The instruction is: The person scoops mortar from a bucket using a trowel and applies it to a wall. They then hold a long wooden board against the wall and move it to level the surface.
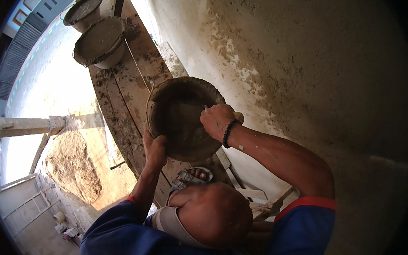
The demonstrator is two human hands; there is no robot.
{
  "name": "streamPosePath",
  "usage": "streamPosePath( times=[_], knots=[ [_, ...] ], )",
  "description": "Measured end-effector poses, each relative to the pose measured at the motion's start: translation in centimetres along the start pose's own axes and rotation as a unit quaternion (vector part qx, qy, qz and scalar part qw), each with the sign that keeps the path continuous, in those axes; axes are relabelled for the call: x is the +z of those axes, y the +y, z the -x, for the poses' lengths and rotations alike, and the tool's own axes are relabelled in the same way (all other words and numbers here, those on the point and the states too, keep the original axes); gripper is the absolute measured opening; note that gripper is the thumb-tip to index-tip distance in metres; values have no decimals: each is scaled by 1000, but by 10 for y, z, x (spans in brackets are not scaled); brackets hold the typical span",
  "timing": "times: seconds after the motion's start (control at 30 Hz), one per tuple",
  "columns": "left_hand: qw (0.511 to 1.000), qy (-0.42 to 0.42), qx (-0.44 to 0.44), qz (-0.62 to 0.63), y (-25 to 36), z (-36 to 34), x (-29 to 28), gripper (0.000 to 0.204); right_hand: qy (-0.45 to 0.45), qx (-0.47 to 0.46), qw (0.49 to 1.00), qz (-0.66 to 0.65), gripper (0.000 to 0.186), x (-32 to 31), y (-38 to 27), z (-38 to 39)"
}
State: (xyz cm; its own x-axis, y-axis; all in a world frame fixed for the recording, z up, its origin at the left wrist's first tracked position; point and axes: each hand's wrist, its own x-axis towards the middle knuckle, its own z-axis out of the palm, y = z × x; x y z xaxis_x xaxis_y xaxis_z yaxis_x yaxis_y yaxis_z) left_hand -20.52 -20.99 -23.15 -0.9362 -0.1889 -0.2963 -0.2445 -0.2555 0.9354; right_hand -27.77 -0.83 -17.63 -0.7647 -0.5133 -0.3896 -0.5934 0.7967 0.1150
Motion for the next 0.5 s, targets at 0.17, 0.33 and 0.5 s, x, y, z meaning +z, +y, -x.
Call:
streamPosePath(
  times=[0.17, 0.33, 0.5],
  knots=[
    [1000, 23, 7, 5, -21, 5, -11, 55, 31, -32, 998, -52, 10, 2, -41, 38],
    [1000, 14, -11, 14, -15, 6, -12, 56, -10, -1, 994, -105, 22, -46, -53, 79],
    [998, 2, -26, 64, -19, 10, -16, 58, 11, 127, 919, -373, 25, -46, -10, 131]
  ],
)
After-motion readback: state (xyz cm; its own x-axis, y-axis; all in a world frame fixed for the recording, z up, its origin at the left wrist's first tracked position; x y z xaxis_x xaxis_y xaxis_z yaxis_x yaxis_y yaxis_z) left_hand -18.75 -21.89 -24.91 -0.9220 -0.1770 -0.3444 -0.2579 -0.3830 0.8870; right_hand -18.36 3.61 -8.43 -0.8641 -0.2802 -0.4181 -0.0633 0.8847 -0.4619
